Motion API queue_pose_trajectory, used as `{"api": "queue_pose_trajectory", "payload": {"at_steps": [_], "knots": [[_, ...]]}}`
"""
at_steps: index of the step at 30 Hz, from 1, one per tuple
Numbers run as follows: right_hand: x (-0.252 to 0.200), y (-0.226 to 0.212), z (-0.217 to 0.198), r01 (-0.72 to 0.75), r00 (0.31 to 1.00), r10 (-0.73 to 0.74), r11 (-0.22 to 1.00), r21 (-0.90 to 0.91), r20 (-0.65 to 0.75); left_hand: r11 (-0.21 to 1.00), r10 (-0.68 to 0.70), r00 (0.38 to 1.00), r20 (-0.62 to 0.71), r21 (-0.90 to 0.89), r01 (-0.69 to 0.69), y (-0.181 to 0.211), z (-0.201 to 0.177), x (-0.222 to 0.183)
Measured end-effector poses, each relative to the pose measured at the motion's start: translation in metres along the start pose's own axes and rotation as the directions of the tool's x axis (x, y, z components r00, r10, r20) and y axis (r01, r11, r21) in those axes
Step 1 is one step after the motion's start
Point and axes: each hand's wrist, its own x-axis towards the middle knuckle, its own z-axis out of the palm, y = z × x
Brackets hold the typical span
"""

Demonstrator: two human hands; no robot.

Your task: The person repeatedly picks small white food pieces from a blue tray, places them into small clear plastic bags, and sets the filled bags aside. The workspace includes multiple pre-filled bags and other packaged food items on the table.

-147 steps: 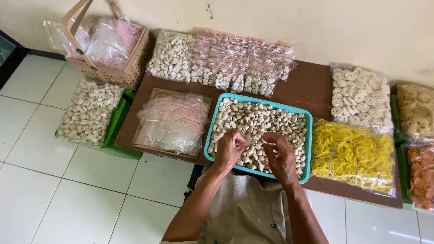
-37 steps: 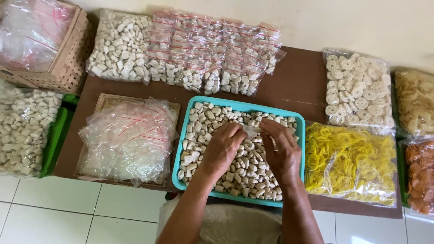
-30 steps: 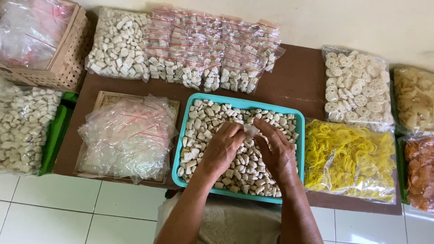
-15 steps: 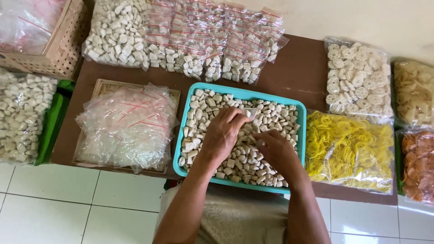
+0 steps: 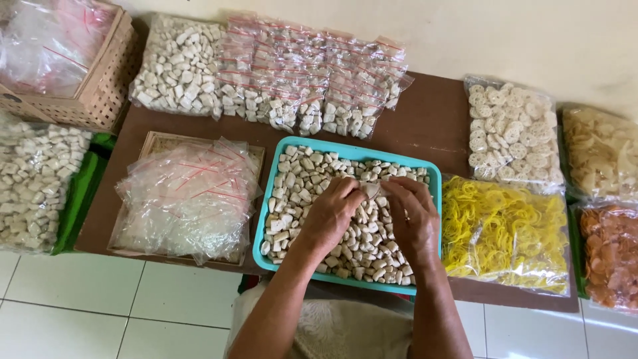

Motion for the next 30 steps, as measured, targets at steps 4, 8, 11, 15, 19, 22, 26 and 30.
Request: {"api": "queue_pose_trajectory", "payload": {"at_steps": [4,8,11,15,19,22,26,30], "knots": [[0.006,-0.024,-0.002,0.019,0.999,-0.018,1.0,-0.015,0.05,1.0,0.006,0.999,0.033,0.002,-0.006,-0.003,0.004,-0.002],[0.007,-0.017,0.0,0.051,0.999,-0.051,0.999,-0.015,0.013,0.998,0.043,0.999,0.03,-0.039,-0.042,-0.004,-0.001,-0.003],[0.002,-0.003,0.008,0.084,0.996,-0.085,0.996,-0.042,-0.018,0.996,0.066,0.998,0.022,-0.067,-0.065,-0.006,0.004,-0.006],[0.006,-0.018,0.008,0.104,0.992,-0.099,0.993,-0.063,0.075,0.994,0.065,0.998,0.015,-0.095,-0.063,-0.005,-0.001,-0.007],[0.007,-0.015,0.007,0.102,0.973,-0.072,0.987,-0.128,0.218,0.996,0.067,0.998,-0.012,-0.053,-0.067,-0.007,-0.007,-0.005],[0.007,-0.015,0.006,0.05,0.985,-0.05,0.999,0.004,0.163,0.993,-0.064,0.998,-0.025,-0.104,0.061,-0.01,-0.017,-0.004],[-0.003,-0.013,0.003,-0.232,0.817,0.297,0.954,-0.19,0.494,0.991,-0.104,0.993,-0.064,-0.093,0.097,-0.017,-0.019,-0.006],[-0.012,-0.005,0.019,-0.195,0.749,0.301,0.952,-0.238,0.59,0.992,-0.086,0.992,-0.091,-0.099,0.077,-0.023,-0.01,-0.009]]}}
